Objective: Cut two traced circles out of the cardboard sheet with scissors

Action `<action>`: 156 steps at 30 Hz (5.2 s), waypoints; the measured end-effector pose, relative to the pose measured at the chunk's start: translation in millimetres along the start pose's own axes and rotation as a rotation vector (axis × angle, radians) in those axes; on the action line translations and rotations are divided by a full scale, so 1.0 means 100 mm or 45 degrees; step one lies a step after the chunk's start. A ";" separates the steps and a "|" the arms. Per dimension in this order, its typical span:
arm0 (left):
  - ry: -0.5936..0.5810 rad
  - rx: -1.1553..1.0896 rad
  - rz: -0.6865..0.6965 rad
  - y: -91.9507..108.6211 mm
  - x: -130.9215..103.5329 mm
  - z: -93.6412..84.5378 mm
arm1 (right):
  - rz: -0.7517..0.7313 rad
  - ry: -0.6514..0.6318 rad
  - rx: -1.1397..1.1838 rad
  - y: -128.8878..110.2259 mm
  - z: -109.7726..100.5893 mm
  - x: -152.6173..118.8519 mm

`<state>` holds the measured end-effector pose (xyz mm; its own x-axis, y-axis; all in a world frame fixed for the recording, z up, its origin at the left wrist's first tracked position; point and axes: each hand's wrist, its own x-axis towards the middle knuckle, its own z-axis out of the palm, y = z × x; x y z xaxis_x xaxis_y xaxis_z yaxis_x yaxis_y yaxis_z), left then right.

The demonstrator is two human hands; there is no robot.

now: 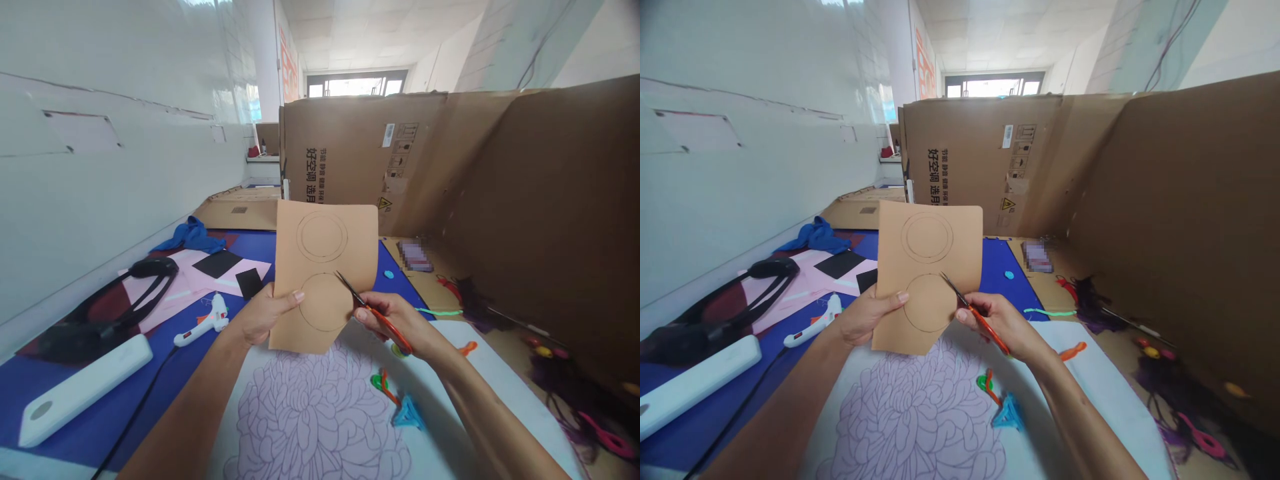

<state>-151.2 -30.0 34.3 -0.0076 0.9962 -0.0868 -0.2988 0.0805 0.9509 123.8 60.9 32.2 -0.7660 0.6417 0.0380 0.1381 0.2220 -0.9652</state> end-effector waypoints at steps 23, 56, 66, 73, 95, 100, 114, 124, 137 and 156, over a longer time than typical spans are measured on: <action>0.030 -0.013 -0.012 0.05 -0.01 0.03 | 0.035 0.017 -0.036 -0.05 0.00 -0.02; 0.029 0.096 0.007 0.08 0.00 0.00 | 0.047 0.018 -0.081 -0.02 0.03 -0.01; 0.014 0.069 0.013 0.06 0.01 0.00 | 0.021 0.030 -0.079 0.02 0.04 0.00; 0.018 0.073 -0.002 0.08 -0.01 0.01 | 0.026 0.039 -0.074 0.01 0.04 0.00; 0.035 0.124 -0.021 0.11 -0.02 -0.03 | 0.007 -0.024 -0.070 0.04 0.01 -0.02; 0.041 0.121 -0.019 0.10 -0.02 -0.04 | 0.020 -0.027 -0.081 0.04 0.02 -0.02; 0.316 -0.635 -0.092 0.21 0.07 0.03 | -0.033 0.255 0.033 -0.07 0.21 0.07; -0.049 -0.131 0.351 -0.30 0.09 0.41 | -0.135 0.528 0.251 -0.02 0.44 0.20; 0.548 -0.161 0.512 -0.51 0.03 0.77 | -0.180 0.548 0.334 -0.11 0.80 0.19; 0.917 -0.041 0.526 -0.46 0.03 0.77 | -0.157 0.440 0.439 -0.03 0.90 0.20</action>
<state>-63.5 -28.2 13.1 -0.7286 0.6792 0.0882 -0.1650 -0.2991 0.9398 51.4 7.3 13.0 -0.5025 0.8446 0.1846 -0.2008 0.0937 -0.9751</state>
